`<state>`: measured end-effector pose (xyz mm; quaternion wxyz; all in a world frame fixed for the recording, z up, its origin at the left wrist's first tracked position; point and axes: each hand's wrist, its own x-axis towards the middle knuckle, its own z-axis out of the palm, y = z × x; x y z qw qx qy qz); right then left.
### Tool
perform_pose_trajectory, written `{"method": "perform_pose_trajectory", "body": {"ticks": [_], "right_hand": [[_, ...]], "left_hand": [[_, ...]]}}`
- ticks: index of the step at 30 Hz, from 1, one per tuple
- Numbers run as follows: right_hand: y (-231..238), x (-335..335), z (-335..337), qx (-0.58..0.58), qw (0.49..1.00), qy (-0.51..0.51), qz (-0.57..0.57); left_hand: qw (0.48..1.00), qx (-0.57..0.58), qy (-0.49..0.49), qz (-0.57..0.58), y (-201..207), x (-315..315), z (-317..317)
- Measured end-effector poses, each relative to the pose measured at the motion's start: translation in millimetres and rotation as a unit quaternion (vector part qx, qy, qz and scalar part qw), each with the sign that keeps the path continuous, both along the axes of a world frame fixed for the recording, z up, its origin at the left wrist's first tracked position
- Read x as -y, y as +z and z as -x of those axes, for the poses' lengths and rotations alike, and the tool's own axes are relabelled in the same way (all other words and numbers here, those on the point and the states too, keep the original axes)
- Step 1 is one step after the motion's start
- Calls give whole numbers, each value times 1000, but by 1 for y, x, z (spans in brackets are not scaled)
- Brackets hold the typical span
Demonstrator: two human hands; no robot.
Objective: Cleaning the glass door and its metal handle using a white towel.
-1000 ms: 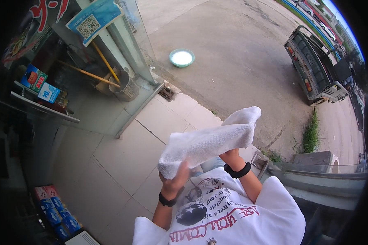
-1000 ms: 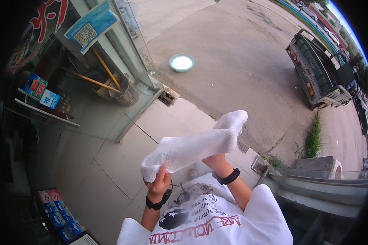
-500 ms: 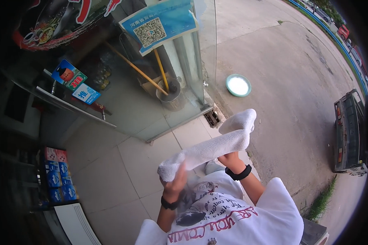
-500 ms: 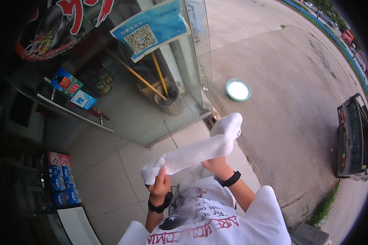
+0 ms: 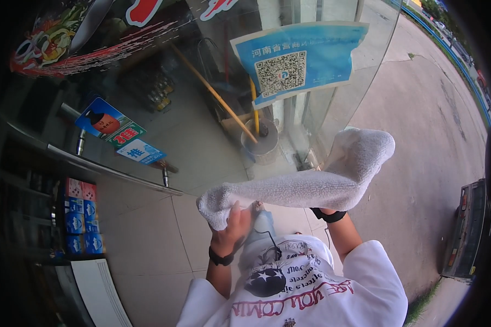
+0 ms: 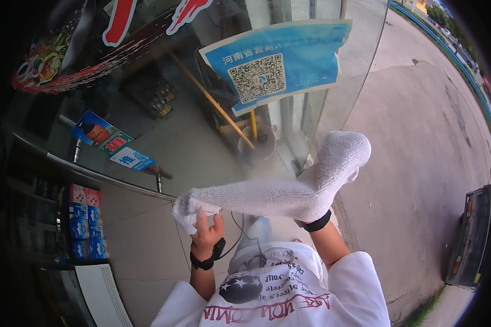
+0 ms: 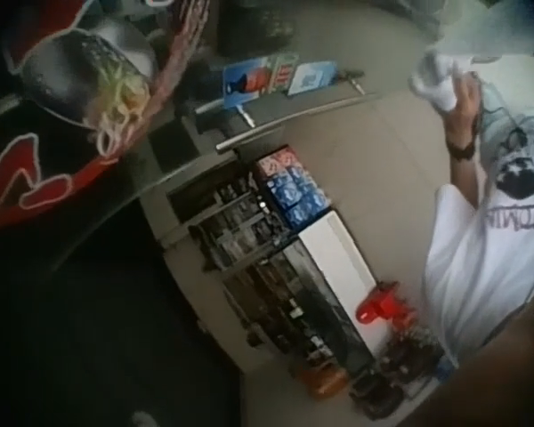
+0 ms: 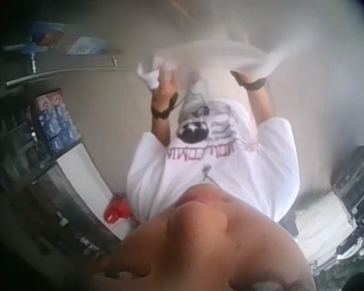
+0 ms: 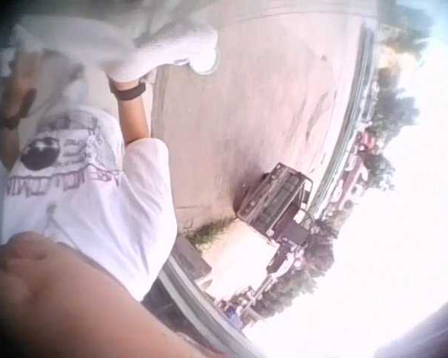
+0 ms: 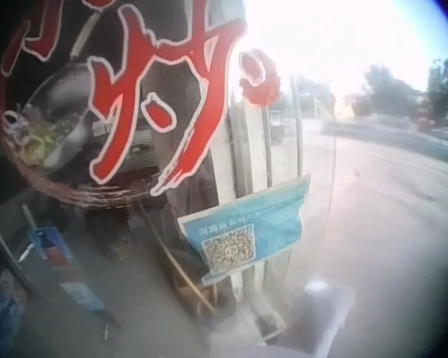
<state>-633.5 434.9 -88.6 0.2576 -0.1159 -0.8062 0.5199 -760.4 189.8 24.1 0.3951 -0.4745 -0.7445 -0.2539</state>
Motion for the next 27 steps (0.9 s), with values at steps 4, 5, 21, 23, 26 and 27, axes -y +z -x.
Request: {"method": "perform_pose_trajectory", "body": {"ticks": [4,5,21,23,26,27], "right_hand": [[62,3,104,-36,996,-6,-76],[86,9,134,-47,993,-3,-112],[131,-17,224,-56,921,27,-384],[144,-43,210,-103,913,-63,-391],[150,-90,188,-100,916,-120,-370],[146,-104,182,-96,916,-127,-369]], "left_hand": [[998,30,18,-50,12,-14,77],[995,63,51,-50,16,-18,95],[978,147,149,-18,-20,-57,165],[986,127,107,-16,-13,-81,163],[994,85,63,-6,10,-134,149],[996,61,65,2,16,-155,142]]}}
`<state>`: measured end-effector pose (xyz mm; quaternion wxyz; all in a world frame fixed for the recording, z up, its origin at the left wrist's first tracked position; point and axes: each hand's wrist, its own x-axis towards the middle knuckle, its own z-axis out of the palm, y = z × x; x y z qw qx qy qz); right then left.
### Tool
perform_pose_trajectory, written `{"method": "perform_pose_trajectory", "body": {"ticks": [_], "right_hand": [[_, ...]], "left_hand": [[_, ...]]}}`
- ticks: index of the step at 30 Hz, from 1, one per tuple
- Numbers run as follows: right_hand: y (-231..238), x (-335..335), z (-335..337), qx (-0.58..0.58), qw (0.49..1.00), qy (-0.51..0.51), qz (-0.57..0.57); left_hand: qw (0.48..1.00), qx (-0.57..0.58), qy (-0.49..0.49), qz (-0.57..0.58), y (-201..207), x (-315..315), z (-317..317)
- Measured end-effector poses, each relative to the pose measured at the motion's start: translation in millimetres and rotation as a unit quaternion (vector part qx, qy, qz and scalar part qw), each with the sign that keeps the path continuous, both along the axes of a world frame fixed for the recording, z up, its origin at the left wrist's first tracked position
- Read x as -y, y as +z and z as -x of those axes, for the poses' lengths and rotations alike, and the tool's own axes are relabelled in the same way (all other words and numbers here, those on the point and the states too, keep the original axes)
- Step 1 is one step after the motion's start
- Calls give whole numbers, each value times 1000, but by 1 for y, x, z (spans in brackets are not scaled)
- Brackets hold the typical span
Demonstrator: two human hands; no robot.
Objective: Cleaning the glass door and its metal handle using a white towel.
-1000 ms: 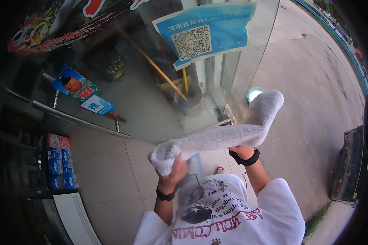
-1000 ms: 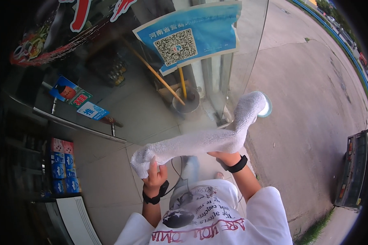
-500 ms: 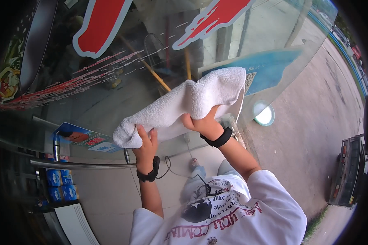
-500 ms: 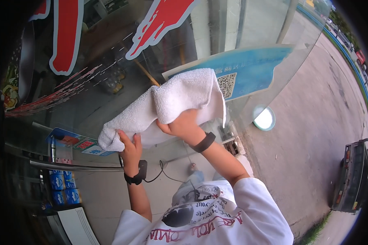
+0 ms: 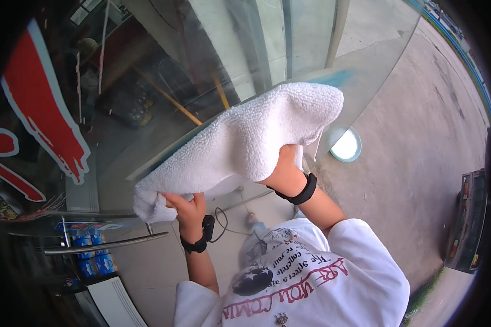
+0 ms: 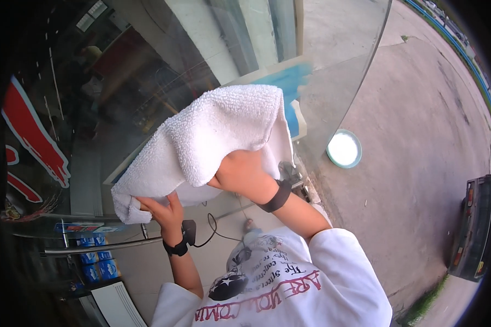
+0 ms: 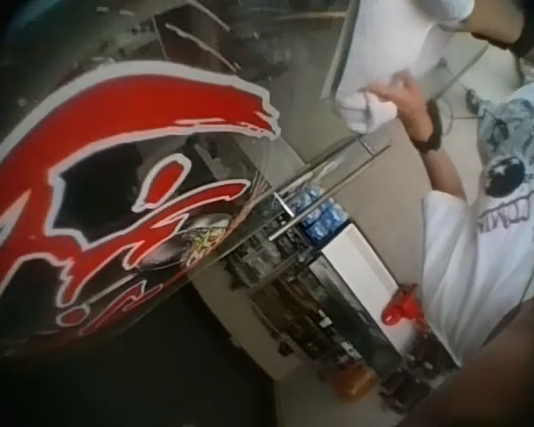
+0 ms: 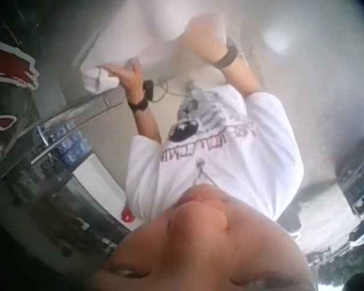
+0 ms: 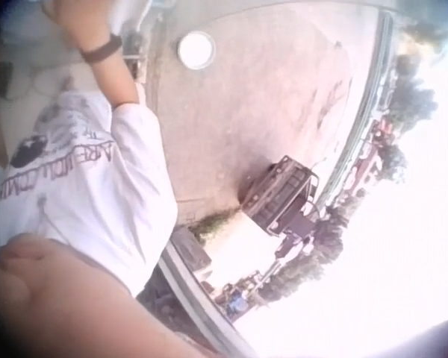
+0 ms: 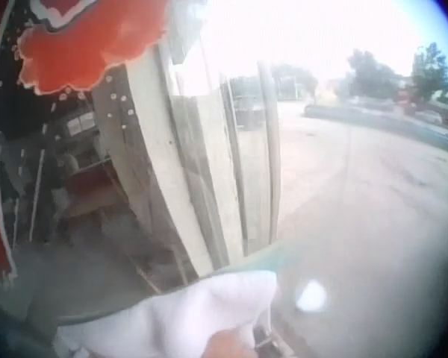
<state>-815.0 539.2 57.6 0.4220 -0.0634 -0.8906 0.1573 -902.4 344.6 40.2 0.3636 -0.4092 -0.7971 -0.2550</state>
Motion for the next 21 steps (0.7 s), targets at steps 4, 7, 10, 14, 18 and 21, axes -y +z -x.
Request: {"method": "perform_pose_trajectory", "body": {"ticks": [4,7,10,14,18,21], "right_hand": [[3,-57,-23,25,995,-101,-13],[-13,-100,-33,-9,991,-47,127],[-33,-127,-44,19,991,-72,110],[-53,-138,-51,32,978,-104,177],[-33,-129,-56,-87,984,-77,137],[-7,-105,-44,-206,963,-44,168]], "left_hand": [[1000,-26,-11,-8,13,-71,-24],[997,-69,19,20,14,-113,-45],[991,-54,-34,114,4,-140,-53],[983,-44,-41,175,1,-156,-73],[978,-128,-31,161,1,-148,-65],[992,-109,-27,65,19,-135,-55]]}}
